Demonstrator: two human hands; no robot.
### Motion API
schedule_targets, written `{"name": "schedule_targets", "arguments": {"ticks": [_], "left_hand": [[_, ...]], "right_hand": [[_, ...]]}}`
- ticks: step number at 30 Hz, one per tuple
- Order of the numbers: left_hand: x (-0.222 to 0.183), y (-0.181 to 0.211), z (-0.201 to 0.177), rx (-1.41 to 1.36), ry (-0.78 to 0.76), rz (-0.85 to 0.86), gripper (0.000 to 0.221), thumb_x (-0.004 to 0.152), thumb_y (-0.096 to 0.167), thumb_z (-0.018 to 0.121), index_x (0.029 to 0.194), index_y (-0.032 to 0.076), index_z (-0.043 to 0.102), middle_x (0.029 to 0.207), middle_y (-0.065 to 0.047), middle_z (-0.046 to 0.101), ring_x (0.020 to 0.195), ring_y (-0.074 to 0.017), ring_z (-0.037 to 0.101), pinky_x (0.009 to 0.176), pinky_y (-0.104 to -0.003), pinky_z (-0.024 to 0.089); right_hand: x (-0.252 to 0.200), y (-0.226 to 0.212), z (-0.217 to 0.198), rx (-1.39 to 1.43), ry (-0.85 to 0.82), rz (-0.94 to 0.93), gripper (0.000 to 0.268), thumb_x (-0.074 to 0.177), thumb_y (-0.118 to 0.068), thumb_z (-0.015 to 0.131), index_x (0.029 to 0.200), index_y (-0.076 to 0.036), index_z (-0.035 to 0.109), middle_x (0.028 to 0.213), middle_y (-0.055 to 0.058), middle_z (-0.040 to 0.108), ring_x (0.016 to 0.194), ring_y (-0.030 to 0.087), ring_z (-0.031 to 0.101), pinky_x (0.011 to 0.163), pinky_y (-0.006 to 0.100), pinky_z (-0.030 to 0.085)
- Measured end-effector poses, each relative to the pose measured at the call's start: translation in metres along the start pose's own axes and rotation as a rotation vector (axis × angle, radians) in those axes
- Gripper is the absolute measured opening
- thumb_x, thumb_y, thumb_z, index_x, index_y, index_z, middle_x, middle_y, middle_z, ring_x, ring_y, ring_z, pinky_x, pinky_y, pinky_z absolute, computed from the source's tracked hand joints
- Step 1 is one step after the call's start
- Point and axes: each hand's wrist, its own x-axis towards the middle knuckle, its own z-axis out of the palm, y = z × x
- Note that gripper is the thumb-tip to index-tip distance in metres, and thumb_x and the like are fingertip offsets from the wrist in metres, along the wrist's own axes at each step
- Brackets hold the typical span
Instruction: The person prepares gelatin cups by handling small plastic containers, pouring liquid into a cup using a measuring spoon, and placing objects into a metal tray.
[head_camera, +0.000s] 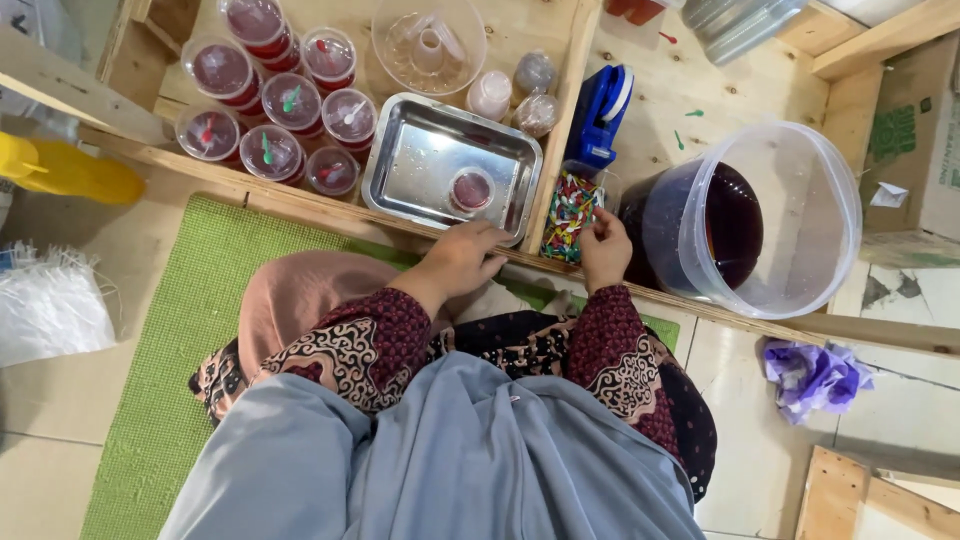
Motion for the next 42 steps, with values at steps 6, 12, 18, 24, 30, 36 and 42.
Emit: {"name": "schedule_targets", "arguments": {"ticks": [6, 12, 18, 24, 30, 36, 42], "left_hand": [[0.036, -0.015, 0.012, -0.096, 0.081, -0.148, 0.028, 0.095, 0.025, 0.069, 0.123, 0.022, 0.070, 0.111, -0.004, 0.070, 0.110, -0.0242, 0.068, 0.099, -0.038, 0.054], [0.052, -0.066, -0.023, -0.206, 0.310, -0.523, 0.023, 0.096, 0.027, 0.067, 0.119, 0.022, 0.069, 0.110, -0.001, 0.068, 0.107, -0.0190, 0.070, 0.094, -0.036, 0.058], [0.061, -0.105, -0.010, -0.158, 0.329, -0.605, 0.023, 0.091, 0.029, 0.070, 0.114, 0.026, 0.070, 0.106, 0.000, 0.065, 0.103, -0.0214, 0.071, 0.092, -0.039, 0.059], [0.063, -0.100, -0.017, -0.173, 0.319, -0.596, 0.024, 0.091, 0.023, 0.071, 0.115, 0.020, 0.071, 0.105, -0.006, 0.066, 0.104, -0.0269, 0.071, 0.090, -0.041, 0.059], [0.072, -0.100, -0.021, -0.180, 0.307, -0.606, 0.024, 0.091, 0.024, 0.071, 0.115, 0.021, 0.071, 0.107, -0.005, 0.066, 0.105, -0.0256, 0.070, 0.091, -0.040, 0.059], [0.072, -0.106, -0.017, -0.196, 0.304, -0.530, 0.026, 0.091, 0.025, 0.073, 0.116, 0.019, 0.070, 0.106, -0.008, 0.065, 0.106, -0.0315, 0.068, 0.091, -0.045, 0.057], [0.073, -0.089, -0.009, 0.033, 0.198, -0.274, 0.033, 0.087, 0.027, 0.077, 0.120, 0.020, 0.071, 0.115, -0.010, 0.064, 0.118, -0.0359, 0.063, 0.099, -0.051, 0.053]], "right_hand": [[-0.016, -0.067, 0.030, 0.498, 0.020, 0.182, 0.029, 0.088, 0.003, 0.068, 0.117, 0.001, 0.074, 0.094, 0.006, 0.067, 0.078, 0.010, 0.064, 0.064, 0.025, 0.059], [-0.031, -0.072, 0.097, 0.104, -0.238, -0.091, 0.021, 0.089, -0.007, 0.078, 0.110, -0.010, 0.080, 0.095, 0.009, 0.078, 0.088, 0.017, 0.073, 0.073, 0.034, 0.061], [-0.027, -0.065, 0.140, -0.306, -0.305, -0.342, 0.017, 0.084, -0.022, 0.084, 0.100, -0.029, 0.083, 0.091, -0.010, 0.077, 0.090, 0.013, 0.075, 0.077, 0.027, 0.061], [-0.026, -0.067, 0.148, -0.403, -0.384, -0.418, 0.020, 0.087, -0.023, 0.081, 0.107, -0.021, 0.082, 0.096, 0.003, 0.075, 0.097, 0.027, 0.073, 0.084, 0.039, 0.060], [-0.027, -0.094, 0.135, -0.280, -0.362, -0.425, 0.016, 0.092, -0.011, 0.075, 0.107, -0.014, 0.081, 0.095, 0.005, 0.074, 0.095, 0.030, 0.072, 0.081, 0.040, 0.060], [0.014, -0.082, 0.096, 0.171, -0.122, -0.069, 0.015, 0.096, -0.004, 0.070, 0.109, -0.006, 0.077, 0.083, 0.013, 0.072, 0.045, 0.015, 0.061, 0.042, 0.026, 0.052], [0.056, -0.055, 0.065, 0.210, 0.239, -0.024, 0.010, 0.095, -0.006, 0.072, 0.104, -0.005, 0.074, 0.099, 0.011, 0.072, 0.091, 0.017, 0.066, 0.077, 0.030, 0.056]]}}
